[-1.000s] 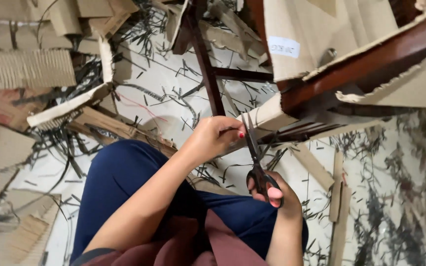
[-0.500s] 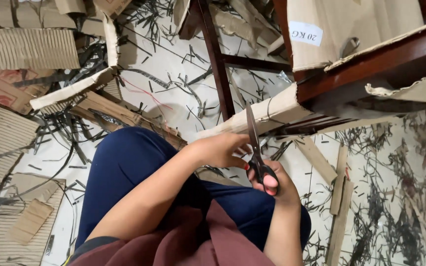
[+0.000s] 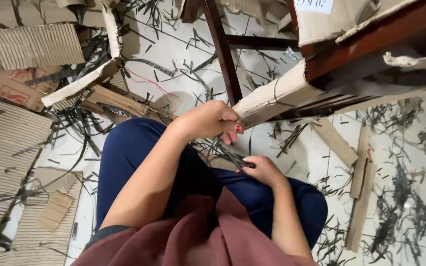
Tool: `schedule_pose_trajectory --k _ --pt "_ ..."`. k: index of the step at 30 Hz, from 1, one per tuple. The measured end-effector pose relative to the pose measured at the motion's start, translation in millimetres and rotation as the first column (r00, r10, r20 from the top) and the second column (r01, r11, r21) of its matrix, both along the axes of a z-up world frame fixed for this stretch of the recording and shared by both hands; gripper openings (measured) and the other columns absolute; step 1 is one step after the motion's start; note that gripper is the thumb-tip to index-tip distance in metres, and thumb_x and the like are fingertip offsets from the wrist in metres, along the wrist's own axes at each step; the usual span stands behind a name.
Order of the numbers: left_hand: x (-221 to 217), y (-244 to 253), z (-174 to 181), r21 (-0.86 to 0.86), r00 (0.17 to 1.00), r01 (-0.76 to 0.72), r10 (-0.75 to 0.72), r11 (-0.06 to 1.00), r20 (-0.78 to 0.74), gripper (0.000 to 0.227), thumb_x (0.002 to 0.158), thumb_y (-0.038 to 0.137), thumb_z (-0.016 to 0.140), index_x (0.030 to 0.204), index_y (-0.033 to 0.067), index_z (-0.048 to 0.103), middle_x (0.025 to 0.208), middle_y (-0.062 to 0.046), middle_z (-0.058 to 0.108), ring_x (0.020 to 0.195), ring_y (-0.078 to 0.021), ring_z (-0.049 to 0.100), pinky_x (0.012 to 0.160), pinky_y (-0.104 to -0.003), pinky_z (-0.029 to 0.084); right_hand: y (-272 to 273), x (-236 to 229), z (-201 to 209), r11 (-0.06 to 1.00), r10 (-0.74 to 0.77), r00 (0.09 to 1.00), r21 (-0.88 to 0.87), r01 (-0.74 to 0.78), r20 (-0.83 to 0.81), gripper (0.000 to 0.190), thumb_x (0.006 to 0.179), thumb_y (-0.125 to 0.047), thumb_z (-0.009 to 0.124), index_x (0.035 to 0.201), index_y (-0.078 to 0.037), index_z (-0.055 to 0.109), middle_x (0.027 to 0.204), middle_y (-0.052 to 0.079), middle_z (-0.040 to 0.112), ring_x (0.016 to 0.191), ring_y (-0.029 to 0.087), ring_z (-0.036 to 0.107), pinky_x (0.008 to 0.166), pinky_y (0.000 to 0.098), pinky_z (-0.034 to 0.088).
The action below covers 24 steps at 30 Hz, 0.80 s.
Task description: Wrapping a wooden chair leg with corrugated cardboard and securing it with string for protection.
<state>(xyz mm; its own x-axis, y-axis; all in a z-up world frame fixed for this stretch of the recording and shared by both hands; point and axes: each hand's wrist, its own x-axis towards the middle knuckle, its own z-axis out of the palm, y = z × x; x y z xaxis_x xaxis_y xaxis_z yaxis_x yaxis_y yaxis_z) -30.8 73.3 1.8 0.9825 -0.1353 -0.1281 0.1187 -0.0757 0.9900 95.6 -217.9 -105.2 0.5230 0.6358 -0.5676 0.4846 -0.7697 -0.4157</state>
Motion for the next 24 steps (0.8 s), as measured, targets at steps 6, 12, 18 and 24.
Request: schedule_pose_trajectory --k 6,12,18,24 --pt "1.3 -1.8 -7.8 0.045 0.996 0.011 -0.007 0.999 -0.090 0.026 0.103 0.019 0.058 0.087 0.0041 0.072 0.092 -0.008 0.081 0.082 -0.0143 0.080 0.075 -0.023 0.057 23.4 -15.6 -25.9 0.984 0.118 0.993 -0.140 -0.115 0.016 0.032 0.086 -0.036 0.079 0.113 -0.018 0.078 0.105 0.010 0.079 0.101 0.032 0.073 0.094 0.0439 0.056" --pt "17.6 -9.7 -37.4 0.365 0.970 0.122 -0.034 0.923 -0.239 0.015 0.095 0.015 0.064 0.099 0.0136 0.078 0.088 0.000 0.081 0.085 -0.0148 0.079 0.085 -0.030 0.058 18.7 -13.8 -21.4 0.962 0.127 0.992 -0.243 -0.123 0.000 0.035 0.094 -0.037 0.070 0.125 -0.024 0.075 0.129 0.003 0.074 0.125 0.029 0.065 0.109 0.0455 0.052" --pt "33.5 -30.2 -85.0 0.605 0.958 0.177 0.004 0.776 -0.286 0.016 0.087 0.022 0.072 0.096 0.0313 0.081 0.083 0.004 0.077 0.087 -0.0216 0.077 0.082 -0.033 0.058 10.0 4.6 -64.1 0.889 0.172 0.976 -0.447 -0.097 0.130 0.026 0.098 -0.044 0.061 0.114 -0.032 0.077 0.116 0.000 0.077 0.116 0.026 0.069 0.104 0.0448 0.054" --pt "32.7 -29.2 -85.0 0.658 0.921 0.205 0.085 0.724 -0.381 0.021 0.087 0.026 0.071 0.107 0.0299 0.078 0.103 -0.001 0.076 0.107 -0.0263 0.073 0.092 -0.042 0.059 17.5 21.3 -75.0 0.915 0.194 0.953 -0.394 -0.091 0.232 0.030 0.096 -0.050 0.061 0.122 -0.043 0.074 0.118 -0.002 0.077 0.116 0.027 0.070 0.100 0.0493 0.055"
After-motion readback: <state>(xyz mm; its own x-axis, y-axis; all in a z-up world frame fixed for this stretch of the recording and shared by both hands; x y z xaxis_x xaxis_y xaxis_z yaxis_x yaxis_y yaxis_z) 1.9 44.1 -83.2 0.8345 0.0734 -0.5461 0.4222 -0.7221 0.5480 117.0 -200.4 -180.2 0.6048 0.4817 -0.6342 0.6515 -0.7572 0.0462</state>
